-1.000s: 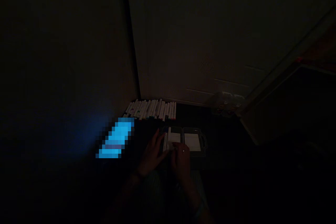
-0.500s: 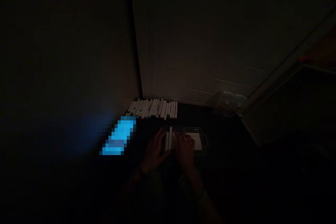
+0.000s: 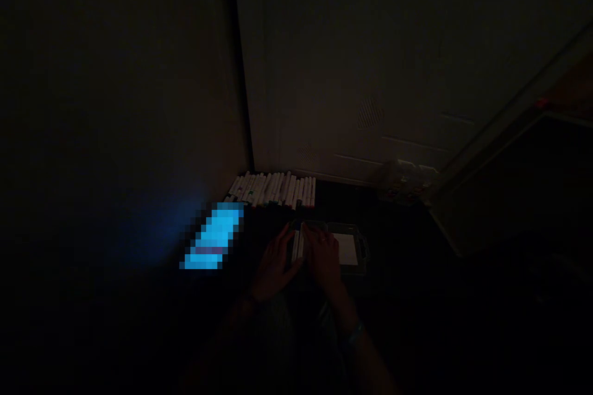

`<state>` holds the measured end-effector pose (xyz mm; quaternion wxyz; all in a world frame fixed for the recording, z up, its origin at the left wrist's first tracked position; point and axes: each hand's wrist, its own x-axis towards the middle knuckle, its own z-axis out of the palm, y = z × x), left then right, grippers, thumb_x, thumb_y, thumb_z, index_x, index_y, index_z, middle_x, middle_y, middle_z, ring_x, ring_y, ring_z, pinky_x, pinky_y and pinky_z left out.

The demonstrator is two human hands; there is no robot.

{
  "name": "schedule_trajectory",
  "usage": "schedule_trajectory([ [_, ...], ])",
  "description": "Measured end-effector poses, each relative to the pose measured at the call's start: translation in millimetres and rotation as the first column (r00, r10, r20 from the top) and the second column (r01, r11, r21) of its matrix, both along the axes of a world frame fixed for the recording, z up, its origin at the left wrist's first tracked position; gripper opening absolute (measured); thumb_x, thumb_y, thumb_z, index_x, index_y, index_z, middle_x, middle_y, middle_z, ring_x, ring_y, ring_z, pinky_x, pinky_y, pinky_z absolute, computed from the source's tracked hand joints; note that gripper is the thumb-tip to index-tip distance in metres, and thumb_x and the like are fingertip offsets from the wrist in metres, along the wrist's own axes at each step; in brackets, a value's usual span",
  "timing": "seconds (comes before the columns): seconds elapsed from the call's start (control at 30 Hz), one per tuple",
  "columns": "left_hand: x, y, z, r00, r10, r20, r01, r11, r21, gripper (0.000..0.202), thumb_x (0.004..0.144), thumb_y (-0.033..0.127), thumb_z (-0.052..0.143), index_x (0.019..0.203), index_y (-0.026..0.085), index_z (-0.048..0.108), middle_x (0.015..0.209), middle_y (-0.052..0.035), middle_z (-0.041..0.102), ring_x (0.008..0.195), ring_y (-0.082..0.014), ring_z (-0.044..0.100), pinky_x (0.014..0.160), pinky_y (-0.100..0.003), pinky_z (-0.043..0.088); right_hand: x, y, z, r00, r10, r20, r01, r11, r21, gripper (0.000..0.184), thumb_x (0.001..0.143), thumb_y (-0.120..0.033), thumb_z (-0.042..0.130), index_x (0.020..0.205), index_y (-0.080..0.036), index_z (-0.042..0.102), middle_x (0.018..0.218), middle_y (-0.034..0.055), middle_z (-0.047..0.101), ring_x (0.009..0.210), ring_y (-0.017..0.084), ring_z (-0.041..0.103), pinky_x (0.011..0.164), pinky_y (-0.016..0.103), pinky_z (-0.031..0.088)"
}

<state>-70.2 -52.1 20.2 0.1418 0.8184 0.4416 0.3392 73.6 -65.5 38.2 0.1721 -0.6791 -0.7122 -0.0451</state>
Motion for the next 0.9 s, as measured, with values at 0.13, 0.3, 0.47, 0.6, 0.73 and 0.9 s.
schedule_trajectory([
  [0.13, -0.4, -0.2, 1.1, 1.0, 0.006, -0.012, -0.006, 1.0, -0.007, 0.055, 0.079, 0.033, 0.044, 0.128, 0.022, 0.023, 0.139, -0.0103, 0.019, 0.126, -0.0226, 0.022, 0.1, -0.043, 0.026, 0.3, -0.1, 0.2, 1.0, 0.012, -0.023, -0.011, 1.0, 0.025, 0.054, 0.079, -0.02, 0.043, 0.129, -0.033, 0.027, 0.124, 0.0048, 0.04, 0.111, 0.022, 0.034, 0.089, 0.039, 0.027],
  [0.3, -0.9, 0.8, 0.3, 1.0, -0.002, -0.016, 0.002, 1.0, -0.002, 0.056, 0.077, 0.033, 0.047, 0.127, 0.021, 0.024, 0.138, -0.0102, 0.021, 0.126, -0.0228, 0.023, 0.1, -0.042, 0.027, 0.7, -0.9, 1.5, 0.999, 0.018, -0.047, -0.016, 0.999, 0.042, 0.057, 0.078, -0.017, 0.043, 0.131, -0.03, 0.025, 0.123, 0.0055, 0.041, 0.11, 0.021, 0.035, 0.089, 0.039, 0.027],
  [0.47, -0.9, 1.5, 0.0, 1.0, 0.003, 0.017, -0.003, 1.0, -0.022, 0.058, 0.075, 0.033, 0.05, 0.126, 0.021, 0.024, 0.137, -0.0099, 0.022, 0.125, -0.0221, 0.025, 0.1, -0.041, 0.027, 1.8, -1.3, 2.3, 0.998, 0.021, -0.062, -0.019, 0.999, 0.03, 0.059, 0.078, -0.017, 0.043, 0.132, -0.03, 0.022, 0.122, 0.0052, 0.042, 0.109, 0.021, 0.035, 0.089, 0.038, 0.027],
  [0.6, -1.0, 1.3, 0.4, 1.0, -0.008, 0.029, 0.009, 0.999, -0.034, 0.061, 0.074, 0.034, 0.051, 0.127, 0.02, 0.023, 0.137, -0.0109, 0.022, 0.125, -0.0227, 0.024, 0.1, -0.042, 0.026, 2.3, -1.5, 2.6, 0.998, 0.02, -0.061, -0.019, 0.999, 0.026, 0.058, 0.078, -0.018, 0.044, 0.131, -0.031, 0.024, 0.123, 0.004, 0.041, 0.11, 0.021, 0.033, 0.09, 0.039, 0.026],
  [0.73, -1.0, 1.9, -0.4, 0.999, -0.004, 0.034, 0.004, 1.0, -0.017, 0.062, 0.074, 0.031, 0.051, 0.128, 0.021, 0.022, 0.137, -0.0109, 0.023, 0.124, -0.0236, 0.026, 0.099, -0.044, 0.028, 2.1, -0.4, 0.8, 0.998, 0.033, -0.057, -0.031, 0.999, 0.039, 0.055, 0.078, -0.018, 0.044, 0.128, -0.034, 0.029, 0.123, 0.0033, 0.041, 0.109, 0.021, 0.035, 0.088, 0.039, 0.027],
  [0.9, -0.8, 4.0, -3.8, 0.999, 0.005, 0.044, -0.005, 1.0, -0.007, 0.063, 0.073, 0.033, 0.052, 0.128, 0.022, 0.023, 0.137, -0.011, 0.023, 0.124, -0.0245, 0.026, 0.098, -0.044, 0.029, 1.8, 1.8, -3.3, 0.998, 0.041, -0.052, -0.038, 0.998, 0.057, 0.054, 0.078, -0.02, 0.045, 0.128, -0.035, 0.03, 0.121, 0.0027, 0.043, 0.108, 0.022, 0.036, 0.087, 0.039, 0.029],
])
